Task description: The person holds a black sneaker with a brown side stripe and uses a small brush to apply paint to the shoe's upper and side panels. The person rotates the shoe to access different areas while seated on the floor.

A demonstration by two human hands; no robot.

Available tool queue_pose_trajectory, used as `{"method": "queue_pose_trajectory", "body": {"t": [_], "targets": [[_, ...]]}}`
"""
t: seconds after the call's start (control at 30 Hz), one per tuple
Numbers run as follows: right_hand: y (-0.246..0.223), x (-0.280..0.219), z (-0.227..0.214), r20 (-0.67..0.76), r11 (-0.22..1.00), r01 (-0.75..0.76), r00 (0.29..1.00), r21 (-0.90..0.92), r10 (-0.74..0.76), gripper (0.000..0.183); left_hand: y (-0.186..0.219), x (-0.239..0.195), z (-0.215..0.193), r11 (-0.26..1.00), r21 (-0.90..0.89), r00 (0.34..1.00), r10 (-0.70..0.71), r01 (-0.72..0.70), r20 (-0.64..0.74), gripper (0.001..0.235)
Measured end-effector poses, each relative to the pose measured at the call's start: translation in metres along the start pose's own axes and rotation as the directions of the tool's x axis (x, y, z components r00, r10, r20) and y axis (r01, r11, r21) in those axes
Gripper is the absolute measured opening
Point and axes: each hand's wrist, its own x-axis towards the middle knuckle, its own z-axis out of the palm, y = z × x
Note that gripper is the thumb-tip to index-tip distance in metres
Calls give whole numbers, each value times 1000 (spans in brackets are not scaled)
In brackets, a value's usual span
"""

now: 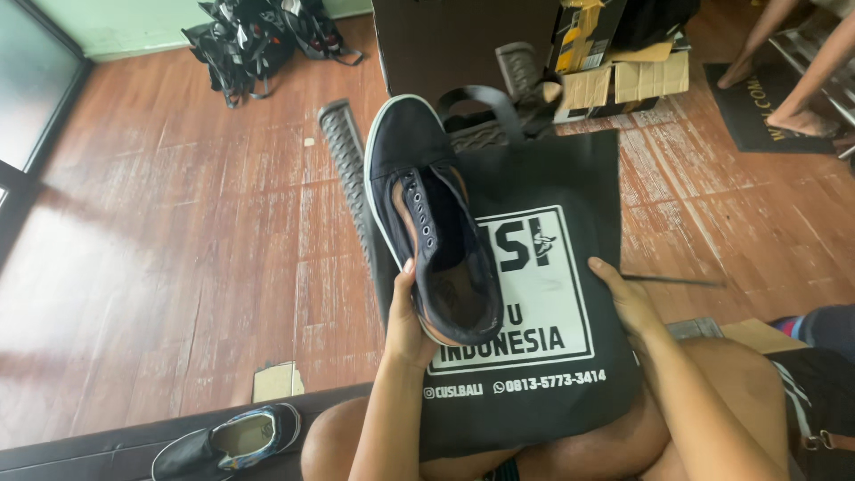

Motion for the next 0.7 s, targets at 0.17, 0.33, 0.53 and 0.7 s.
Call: {"method": "queue_pose_trajectory", "body": {"t": [0.17, 0.33, 0.53, 0.7], "targets": [[-25, -22, 2, -15, 1000, 7, 1000, -28, -7, 79, -11, -3, 9, 992, 112, 998, 53, -55, 26, 32], [-23, 6, -12, -138, 866, 380, 887, -325, -441, 54, -1, -15, 29, 982, 151, 994, 110, -110, 8, 29], [-81, -31, 2, -156, 231, 967, 214, -105, -964, 48, -10, -2, 8, 969, 246, 997, 10, -29, 81, 42], [-61, -2, 45, 4, 336, 871, 359, 359, -933, 44, -19, 1, 13, 905, 219, 909, 297, -365, 291, 48]]}}
